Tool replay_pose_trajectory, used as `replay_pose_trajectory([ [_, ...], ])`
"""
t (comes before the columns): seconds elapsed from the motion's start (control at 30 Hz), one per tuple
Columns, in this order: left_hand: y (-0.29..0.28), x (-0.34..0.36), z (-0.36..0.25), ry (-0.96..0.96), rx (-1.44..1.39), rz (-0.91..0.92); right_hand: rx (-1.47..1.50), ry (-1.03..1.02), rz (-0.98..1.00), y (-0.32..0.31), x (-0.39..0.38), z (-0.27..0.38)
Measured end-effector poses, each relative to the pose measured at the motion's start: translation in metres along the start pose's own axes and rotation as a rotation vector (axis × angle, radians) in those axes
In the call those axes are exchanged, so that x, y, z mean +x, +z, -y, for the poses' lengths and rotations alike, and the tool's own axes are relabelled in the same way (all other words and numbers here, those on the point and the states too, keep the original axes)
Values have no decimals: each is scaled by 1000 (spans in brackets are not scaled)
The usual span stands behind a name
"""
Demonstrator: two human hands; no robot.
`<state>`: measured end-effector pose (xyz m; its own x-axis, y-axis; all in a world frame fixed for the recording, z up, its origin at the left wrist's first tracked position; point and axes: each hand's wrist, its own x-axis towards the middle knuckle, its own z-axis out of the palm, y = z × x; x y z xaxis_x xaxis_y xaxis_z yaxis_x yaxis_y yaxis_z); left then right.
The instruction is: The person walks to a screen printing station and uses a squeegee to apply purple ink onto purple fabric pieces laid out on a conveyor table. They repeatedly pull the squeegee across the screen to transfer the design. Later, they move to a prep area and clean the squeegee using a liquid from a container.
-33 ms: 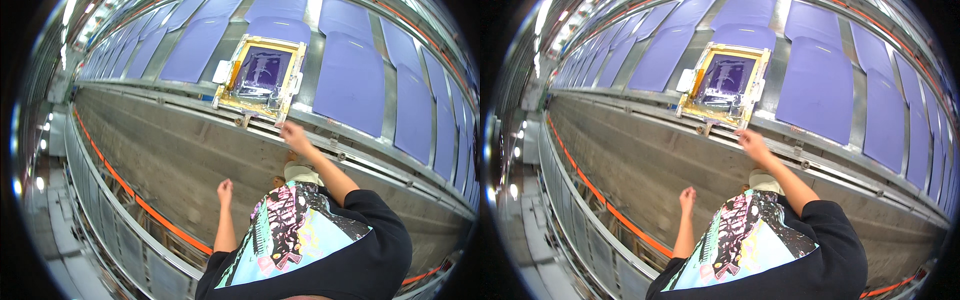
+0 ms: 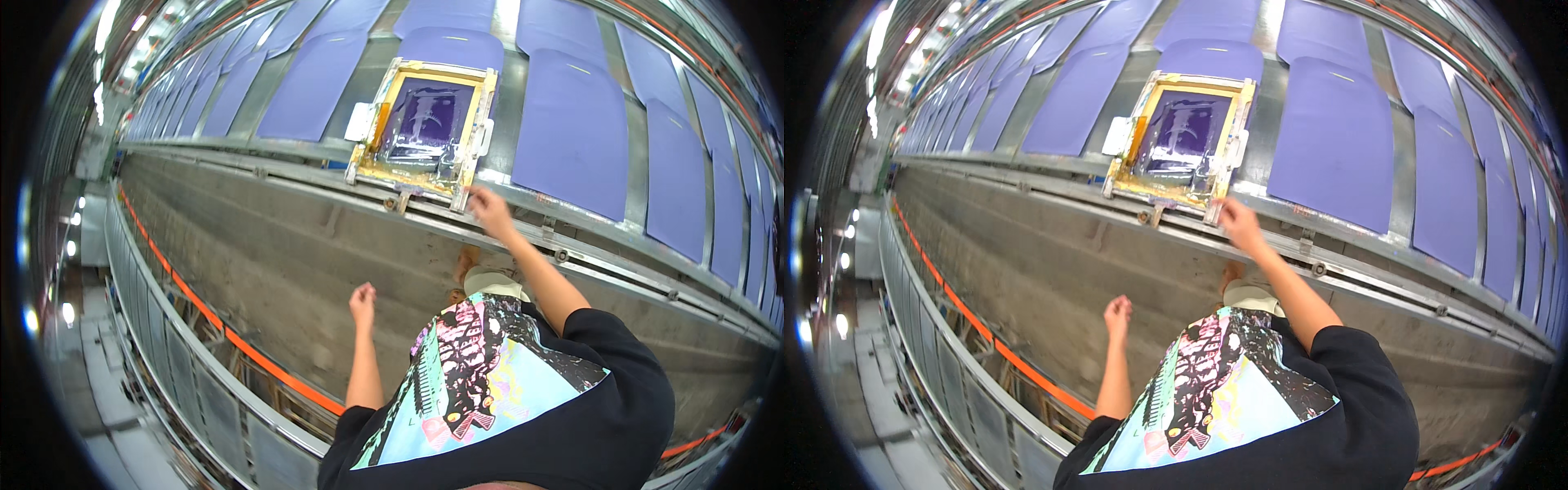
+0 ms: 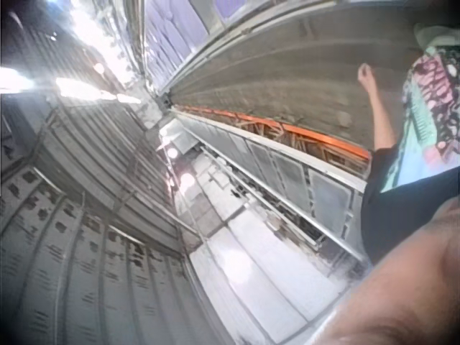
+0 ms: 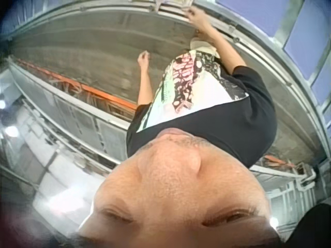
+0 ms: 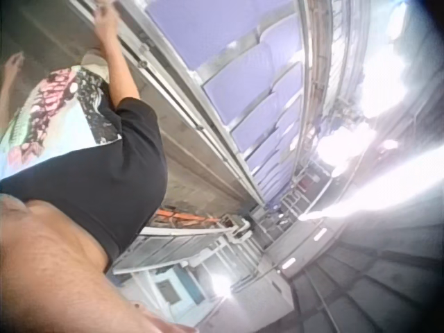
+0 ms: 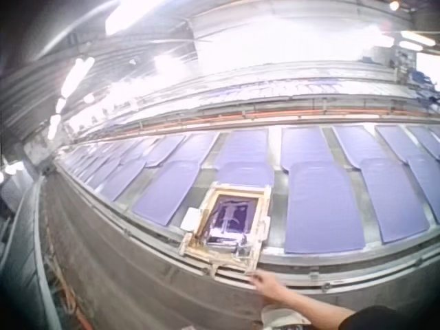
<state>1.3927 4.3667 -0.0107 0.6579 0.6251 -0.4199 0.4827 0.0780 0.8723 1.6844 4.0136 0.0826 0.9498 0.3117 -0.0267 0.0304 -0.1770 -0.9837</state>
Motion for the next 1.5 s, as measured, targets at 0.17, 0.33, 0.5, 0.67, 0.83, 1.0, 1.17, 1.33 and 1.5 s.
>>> replay_pose_trajectory([
  [0.17, 34, 155, -171, 310, 107, 69, -84, 197, -460, -51, 111, -34],
  [0.33, 94, 284, -262, 418, 142, 144, 40, 306, -498, -51, 188, -38],
  [0.5, 127, 381, -300, 360, 337, 110, 163, 458, -488, -37, 212, -31],
  [0.67, 144, 418, -327, 188, 508, 380, 197, 457, -614, -28, 211, -25],
  [0.83, 131, 408, -374, 92, 416, 638, -230, 274, -871, -13, 214, -5],
  [1.0, 152, 346, -419, 340, 374, 800, -244, 332, -873, -13, 231, 21],
  [1.17, 214, 264, -443, 1088, 966, 821, -245, 363, -853, -16, 247, 44],
  [1.33, 230, 206, -430, 1544, 965, 851, -285, 279, -899, -15, 242, 67],
  [1.5, 181, 180, -409, 1630, 991, 890, -239, 243, -897, -13, 229, 86],
])
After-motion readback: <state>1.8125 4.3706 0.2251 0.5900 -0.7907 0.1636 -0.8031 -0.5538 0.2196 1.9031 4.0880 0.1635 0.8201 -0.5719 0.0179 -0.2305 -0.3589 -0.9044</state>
